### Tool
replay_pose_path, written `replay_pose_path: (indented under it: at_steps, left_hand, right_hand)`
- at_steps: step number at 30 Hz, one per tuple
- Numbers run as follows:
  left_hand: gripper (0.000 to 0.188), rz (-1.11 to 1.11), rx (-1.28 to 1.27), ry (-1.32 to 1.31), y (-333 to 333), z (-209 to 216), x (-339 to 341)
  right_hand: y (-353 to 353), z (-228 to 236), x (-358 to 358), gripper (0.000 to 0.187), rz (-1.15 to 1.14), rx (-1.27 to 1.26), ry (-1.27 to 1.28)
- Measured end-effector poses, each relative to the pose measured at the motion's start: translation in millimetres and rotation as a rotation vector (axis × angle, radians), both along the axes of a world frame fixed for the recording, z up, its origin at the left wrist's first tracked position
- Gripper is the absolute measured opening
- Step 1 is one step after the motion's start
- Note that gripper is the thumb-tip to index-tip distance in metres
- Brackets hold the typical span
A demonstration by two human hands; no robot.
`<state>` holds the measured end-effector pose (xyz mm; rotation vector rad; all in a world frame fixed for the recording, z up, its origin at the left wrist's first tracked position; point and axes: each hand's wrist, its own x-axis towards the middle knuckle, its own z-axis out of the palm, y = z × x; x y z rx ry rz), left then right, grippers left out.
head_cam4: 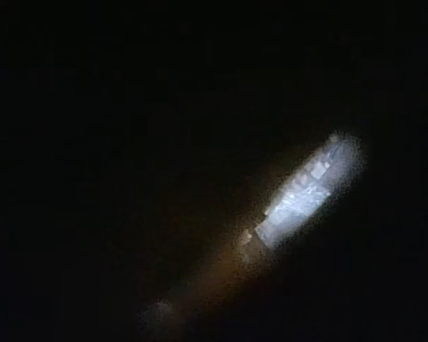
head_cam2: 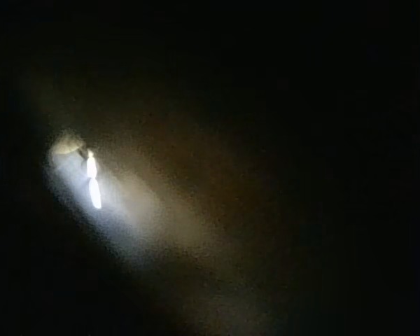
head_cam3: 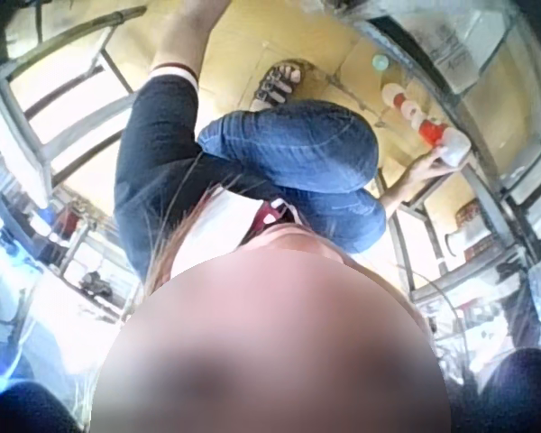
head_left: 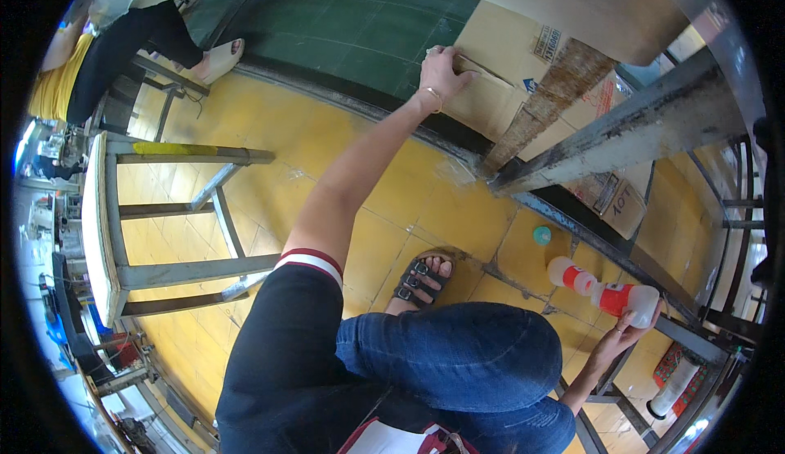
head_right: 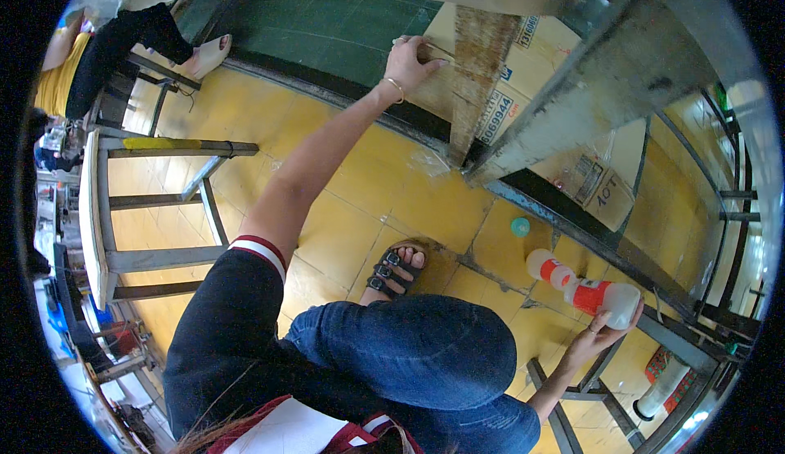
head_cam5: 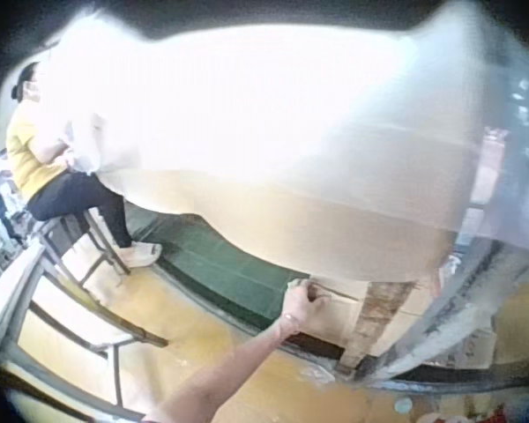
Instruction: The person squats on the floor and pours a white liquid from a large bottle into a smaller bottle. They then use a wooden stick to scrape the inside of the large bottle and place the stick into a green bin.
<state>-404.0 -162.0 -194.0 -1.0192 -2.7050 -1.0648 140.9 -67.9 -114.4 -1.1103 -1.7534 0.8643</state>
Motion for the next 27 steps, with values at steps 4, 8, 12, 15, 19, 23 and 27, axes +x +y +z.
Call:
replay_pose_path:
  at_steps: [4, 8, 12, 15, 19, 23, 27]
  left_hand:
    - [0.063, 0.008, -0.077, 0.094, -2, 3, 2]
    - [0.062, -0.162, -0.332, 0.184, -4, 27, -7]
    - [0.064, -0.461, -0.509, 0.386, 9, 44, 3]
    - [0.059, -0.516, -0.579, 0.310, 30, 33, 14]
    - [0.047, -0.614, -0.182, -0.064, 39, -16, 3]
    - [0.041, -0.701, 0.300, -0.320, 43, -67, -14]
    - [0.032, -0.609, 0.159, -0.008, 43, -62, -11]
  right_hand:
    - [0, 2, -2, 0.074, -0.008, 0.000, -0.027]
    - [1, 4, -5, 0.077, 0.008, -0.004, -0.020]
    - [1, 3, -8, 0.077, 0.008, -0.003, -0.007]
    - [1, 3, -8, 0.076, -0.002, -0.025, 0.021]
    - [1, 5, -8, 0.075, -0.004, 0.021, -0.005]
    - [-1, 5, -8, 0.078, -0.020, -0.047, 0.051]
    - [0, 3, -6, 0.081, -0.026, -0.062, 0.066]
